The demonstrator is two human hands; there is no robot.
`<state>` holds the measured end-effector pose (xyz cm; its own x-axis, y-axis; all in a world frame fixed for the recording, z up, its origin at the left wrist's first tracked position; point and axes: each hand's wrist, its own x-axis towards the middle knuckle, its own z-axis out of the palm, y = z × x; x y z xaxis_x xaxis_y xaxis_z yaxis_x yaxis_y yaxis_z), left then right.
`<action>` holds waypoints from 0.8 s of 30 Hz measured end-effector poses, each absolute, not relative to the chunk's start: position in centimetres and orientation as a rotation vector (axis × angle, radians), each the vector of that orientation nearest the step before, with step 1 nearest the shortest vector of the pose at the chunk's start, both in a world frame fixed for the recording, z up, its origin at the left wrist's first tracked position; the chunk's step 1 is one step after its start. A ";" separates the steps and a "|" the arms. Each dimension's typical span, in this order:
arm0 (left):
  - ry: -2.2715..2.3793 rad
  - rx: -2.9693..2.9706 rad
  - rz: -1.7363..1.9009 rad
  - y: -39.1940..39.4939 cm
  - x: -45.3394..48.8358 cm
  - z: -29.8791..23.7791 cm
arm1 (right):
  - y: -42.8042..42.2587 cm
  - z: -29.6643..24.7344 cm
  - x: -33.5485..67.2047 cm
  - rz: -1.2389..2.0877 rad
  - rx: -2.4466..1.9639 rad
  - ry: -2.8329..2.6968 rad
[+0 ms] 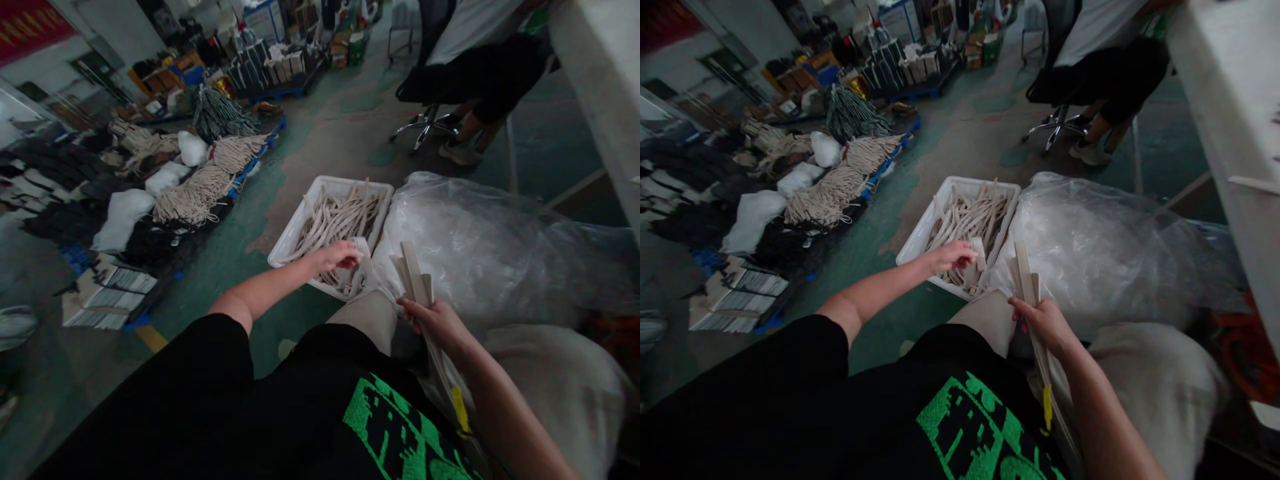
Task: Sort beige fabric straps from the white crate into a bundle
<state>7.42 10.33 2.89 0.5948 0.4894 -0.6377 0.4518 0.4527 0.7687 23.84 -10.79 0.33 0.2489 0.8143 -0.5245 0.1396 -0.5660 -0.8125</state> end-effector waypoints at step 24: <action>1.186 1.905 -0.118 13.7 4.7 -0.3 | -10.7 -2.5 25.1 1.372 -1.908 -0.883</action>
<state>4.75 13.66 -0.29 0.5423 0.6865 -0.4844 0.7687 -0.1726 0.6159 25.06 -10.74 -2.47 0.2366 0.8056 -0.5432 0.1611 -0.5838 -0.7957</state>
